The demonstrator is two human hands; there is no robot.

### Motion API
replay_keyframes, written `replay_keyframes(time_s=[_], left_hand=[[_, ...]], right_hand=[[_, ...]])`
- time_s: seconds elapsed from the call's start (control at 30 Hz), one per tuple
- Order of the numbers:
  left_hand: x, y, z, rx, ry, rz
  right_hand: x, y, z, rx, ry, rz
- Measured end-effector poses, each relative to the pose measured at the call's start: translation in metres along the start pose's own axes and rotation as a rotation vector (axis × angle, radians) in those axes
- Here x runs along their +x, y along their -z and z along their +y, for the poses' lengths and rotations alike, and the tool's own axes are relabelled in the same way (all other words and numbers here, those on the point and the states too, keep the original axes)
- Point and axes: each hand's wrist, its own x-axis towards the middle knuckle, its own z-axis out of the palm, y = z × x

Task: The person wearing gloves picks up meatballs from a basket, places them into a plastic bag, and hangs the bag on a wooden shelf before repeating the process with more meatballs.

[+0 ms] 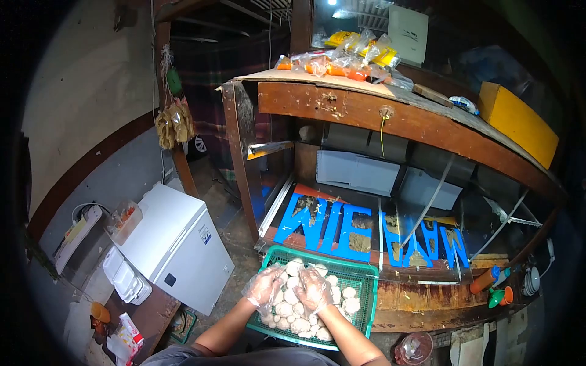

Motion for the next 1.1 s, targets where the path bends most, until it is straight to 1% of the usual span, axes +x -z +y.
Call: replay_keyframes(time_s=[0.07, 0.1, 0.13, 0.17, 0.2, 0.27, 0.3, 0.33, 0.37, 0.4, 0.47, 0.57, 0.7, 0.8, 0.87, 0.97, 1.07, 1.1], left_hand=[[0.008, -0.011, -0.020, 0.175, -0.045, -0.026], [0.017, -0.009, -0.018, 0.116, -0.037, -0.093], [0.021, -0.009, -0.016, 0.117, -0.039, -0.089], [0.024, -0.008, -0.013, 0.148, 0.037, -0.133], [0.026, -0.007, -0.007, 0.178, 0.114, -0.178], [0.032, -0.018, -0.022, 0.227, 0.101, -0.174], [0.036, -0.019, -0.023, 0.234, 0.085, -0.158], [0.038, -0.020, -0.023, 0.242, 0.071, -0.143], [0.044, -0.020, -0.025, 0.184, 0.149, -0.250], [0.045, -0.017, -0.018, 0.183, 0.149, -0.252], [0.050, -0.012, -0.011, 0.255, 0.113, -0.303], [0.053, -0.020, -0.020, 0.258, 0.084, -0.272], [0.058, -0.024, -0.027, 0.307, 0.121, -0.345], [0.061, -0.024, -0.026, 0.299, 0.112, -0.369], [0.064, -0.020, -0.021, 0.323, 0.147, -0.404], [0.062, -0.018, -0.021, 0.310, 0.130, -0.342], [0.060, -0.015, -0.022, 0.230, 0.087, -0.380], [0.060, -0.012, -0.020, 0.230, 0.087, -0.379]], right_hand=[[0.003, -0.010, 0.006, 0.000, 0.014, 0.007], [0.007, -0.011, 0.005, -0.014, 0.014, 0.015], [0.011, -0.011, 0.004, -0.028, 0.013, 0.021], [0.013, -0.010, 0.004, -0.025, -0.044, -0.035], [0.016, -0.010, 0.003, -0.026, -0.042, -0.035], [0.020, -0.011, 0.004, -0.055, -0.098, -0.081], [0.023, -0.009, 0.003, -0.068, -0.128, -0.143], [0.026, -0.011, 0.004, -0.068, -0.130, -0.143], [0.029, -0.015, 0.008, -0.116, -0.131, -0.215], [0.031, -0.016, 0.009, -0.164, -0.131, -0.286], [0.033, -0.018, 0.008, -0.180, -0.148, -0.290], [0.036, -0.023, 0.010, -0.204, -0.197, -0.328], [0.040, -0.031, 0.013, -0.220, -0.277, -0.418], [0.043, -0.030, 0.009, -0.214, -0.307, -0.399], [0.040, -0.032, 0.011, -0.220, -0.293, -0.378], [0.042, -0.023, 0.007, -0.211, -0.270, -0.350], [0.038, -0.023, 0.007, -0.187, -0.287, -0.320], [0.036, -0.022, 0.008, -0.121, -0.250, -0.253]])
